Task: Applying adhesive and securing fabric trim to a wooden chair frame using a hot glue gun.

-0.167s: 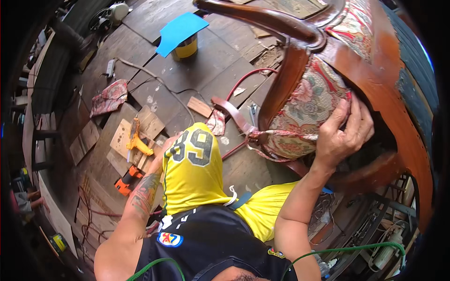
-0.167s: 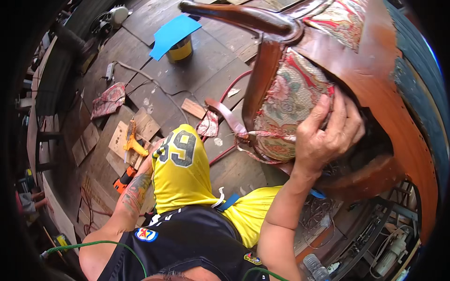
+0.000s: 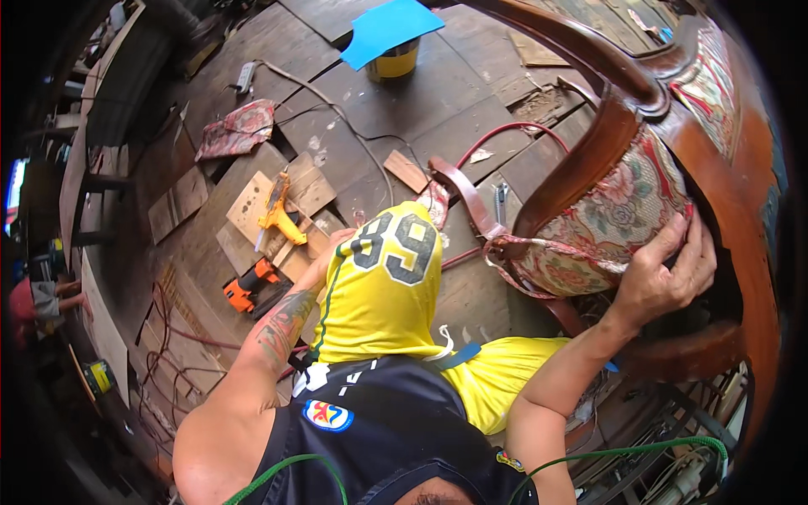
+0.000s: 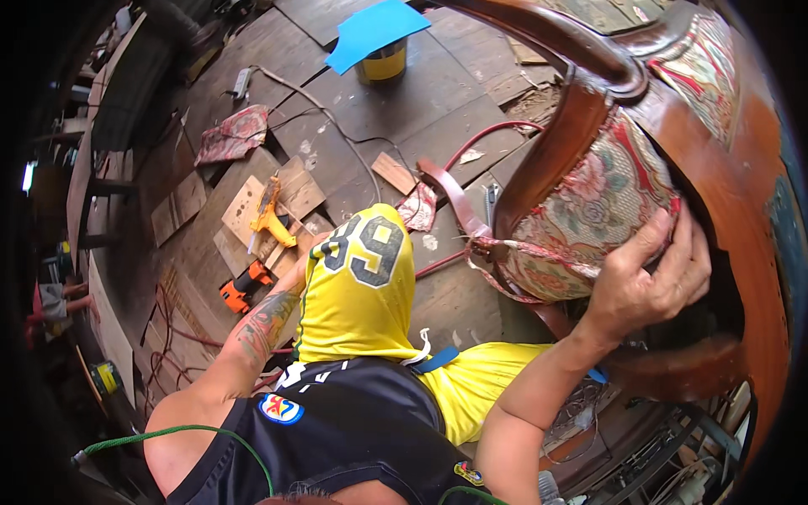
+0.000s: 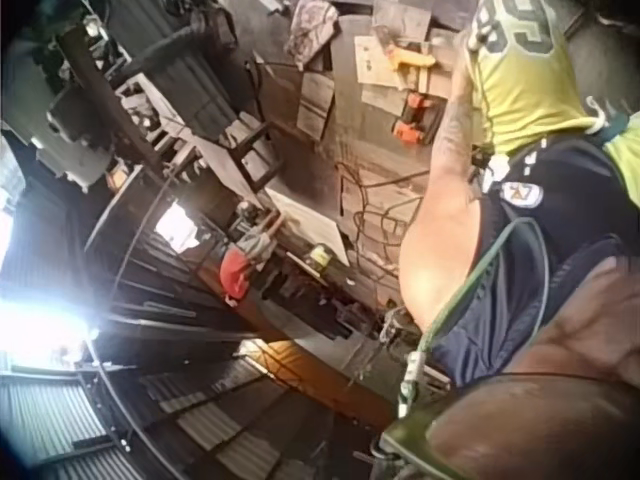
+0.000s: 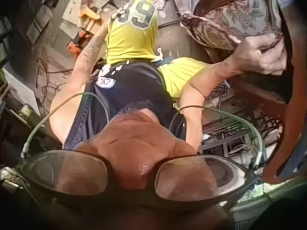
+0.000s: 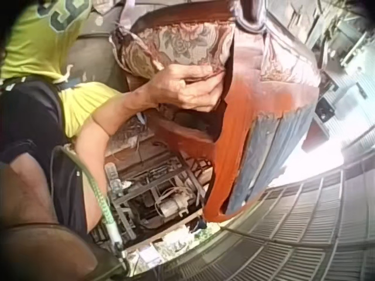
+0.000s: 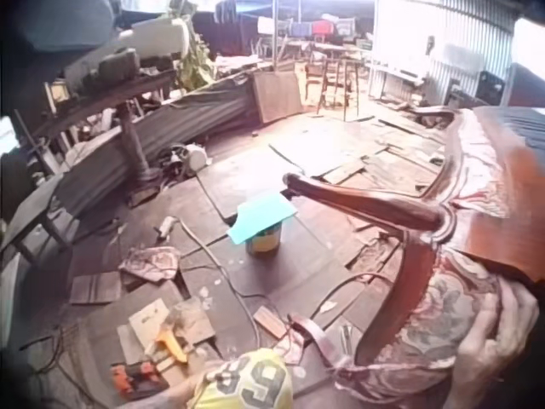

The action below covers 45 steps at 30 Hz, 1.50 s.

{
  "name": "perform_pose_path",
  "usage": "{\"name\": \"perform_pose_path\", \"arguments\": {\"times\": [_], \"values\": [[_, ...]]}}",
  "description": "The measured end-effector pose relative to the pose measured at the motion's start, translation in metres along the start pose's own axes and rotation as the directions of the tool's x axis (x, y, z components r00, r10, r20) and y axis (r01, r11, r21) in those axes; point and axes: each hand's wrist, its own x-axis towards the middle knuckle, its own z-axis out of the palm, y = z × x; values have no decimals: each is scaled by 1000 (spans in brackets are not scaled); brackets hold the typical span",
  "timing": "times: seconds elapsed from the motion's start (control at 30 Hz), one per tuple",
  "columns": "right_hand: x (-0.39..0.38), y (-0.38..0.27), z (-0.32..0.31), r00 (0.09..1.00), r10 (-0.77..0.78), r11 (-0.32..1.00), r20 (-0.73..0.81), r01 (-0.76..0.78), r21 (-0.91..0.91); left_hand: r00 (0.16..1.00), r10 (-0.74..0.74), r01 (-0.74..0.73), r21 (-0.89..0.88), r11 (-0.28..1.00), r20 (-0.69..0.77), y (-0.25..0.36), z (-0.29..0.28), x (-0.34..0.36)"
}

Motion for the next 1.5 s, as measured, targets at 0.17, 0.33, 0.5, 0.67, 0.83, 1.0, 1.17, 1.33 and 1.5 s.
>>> {"name": "perform_pose_path", "arguments": {"times": [0.17,0.33,0.5,0.67,0.83,1.0,1.17,1.33,1.5], "values": [[-6,15,7,1000,-6,1000,7,7,-31,986,-61,57,-29,998,-157,7,31,-47],[-10,29,15,1000,-20,998,16,21,-63,878,125,206,601,772,-462,1,33,-58],[-11,43,23,1000,-18,997,13,19,-69,420,289,-90,277,957,-860,9,5,-49],[5,25,-1,1000,-10,998,22,11,-63,231,271,144,309,940,-934,19,-91,4],[-6,-15,13,991,121,989,52,-124,75,347,209,-113,180,977,-915,-1,-179,-2],[-5,-10,5,981,184,974,59,-190,122,495,306,-164,258,952,-813,9,-185,3],[-5,-10,5,981,188,973,56,-193,128,706,194,-308,-49,950,-681,35,-155,-18],[-3,-12,5,975,210,964,75,-219,148,669,388,-484,25,875,-635,89,-127,-31],[-4,-10,9,975,217,961,52,-222,167,574,643,-657,184,731,-506,182,-70,-49]]}}
